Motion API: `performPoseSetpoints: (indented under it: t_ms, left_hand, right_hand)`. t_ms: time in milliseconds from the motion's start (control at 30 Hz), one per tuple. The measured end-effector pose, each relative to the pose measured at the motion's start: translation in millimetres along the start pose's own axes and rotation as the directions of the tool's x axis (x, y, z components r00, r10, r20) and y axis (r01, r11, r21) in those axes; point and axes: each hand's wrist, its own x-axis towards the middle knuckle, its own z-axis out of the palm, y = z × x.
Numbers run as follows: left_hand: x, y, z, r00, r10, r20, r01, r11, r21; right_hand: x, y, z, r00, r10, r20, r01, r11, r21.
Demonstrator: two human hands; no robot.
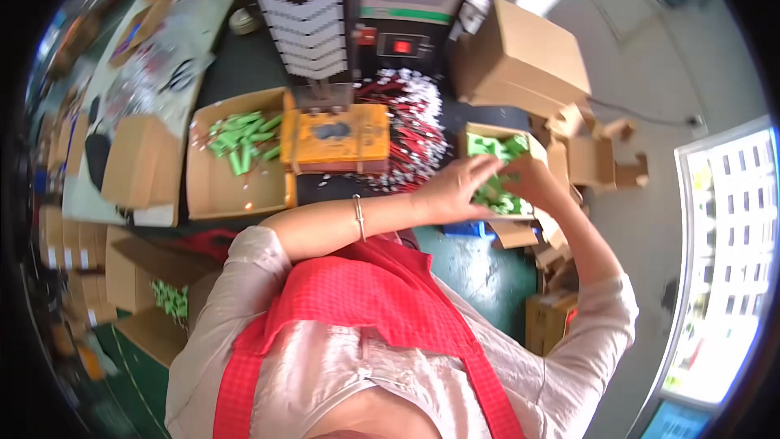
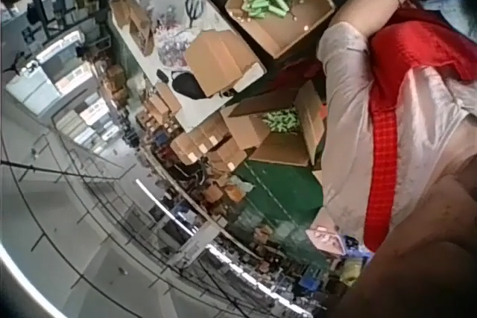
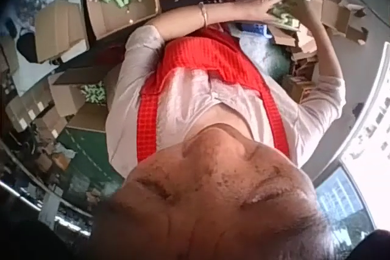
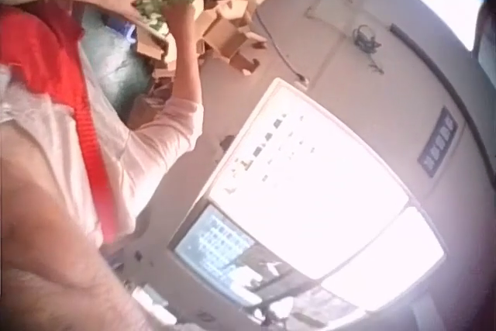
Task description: The person attaches wire leads to battery cells using a spot welding machine and places the assembled battery packs into a cardboard box.
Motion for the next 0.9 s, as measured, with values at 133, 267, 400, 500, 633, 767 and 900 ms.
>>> performPoseSetpoints:
  t_ms: [133, 267, 400, 500, 633, 767, 900]
  left_hand:
    - [27.5, 9.8, 26.5, 0.98, -0.138, -0.142, 0.116, 0.982, -0.152]
    - [20.4, -4.2, 30.5, 0.9, -0.412, -0.138, 0.271, 0.781, -0.563]
    - [-9.6, 13.5, 13.2, 0.741, -0.516, 0.43, 0.479, -0.043, -0.877]
    - [-32.7, 20.2, 5.6, 0.668, -0.483, 0.566, 0.547, -0.198, -0.814]
    - [-58.4, 24.8, -3.4, 0.643, -0.446, 0.622, 0.525, -0.335, -0.782]
    - [-69.7, 25.8, -17.1, 0.626, -0.519, 0.582, 0.59, -0.173, -0.789]
    - [-85.6, 30.8, -47.5, 0.653, -0.617, 0.44, 0.6, 0.066, -0.798]
  right_hand:
    - [-2.2, -67.4, -27.6, 0.968, 0.25, -0.003, -0.247, 0.956, 0.157]
    - [-4.8, -87.5, -31.0, 0.981, 0.158, -0.115, -0.099, 0.907, 0.409]
    - [15.4, -83.2, -14.7, 0.96, 0.144, -0.238, -0.057, 0.939, 0.34]
    - [42.9, -88.5, 15.9, 0.939, -0.074, -0.336, 0.173, 0.945, 0.276]
    - [69.1, -97.2, 38.8, 0.964, -0.099, -0.248, 0.15, 0.969, 0.195]
    - [75.1, -98.6, 31.2, 0.988, -0.069, -0.139, 0.078, 0.995, 0.064]
    - [45.3, -111.5, 4.0, 0.991, -0.017, -0.133, 0.029, 0.996, 0.089]
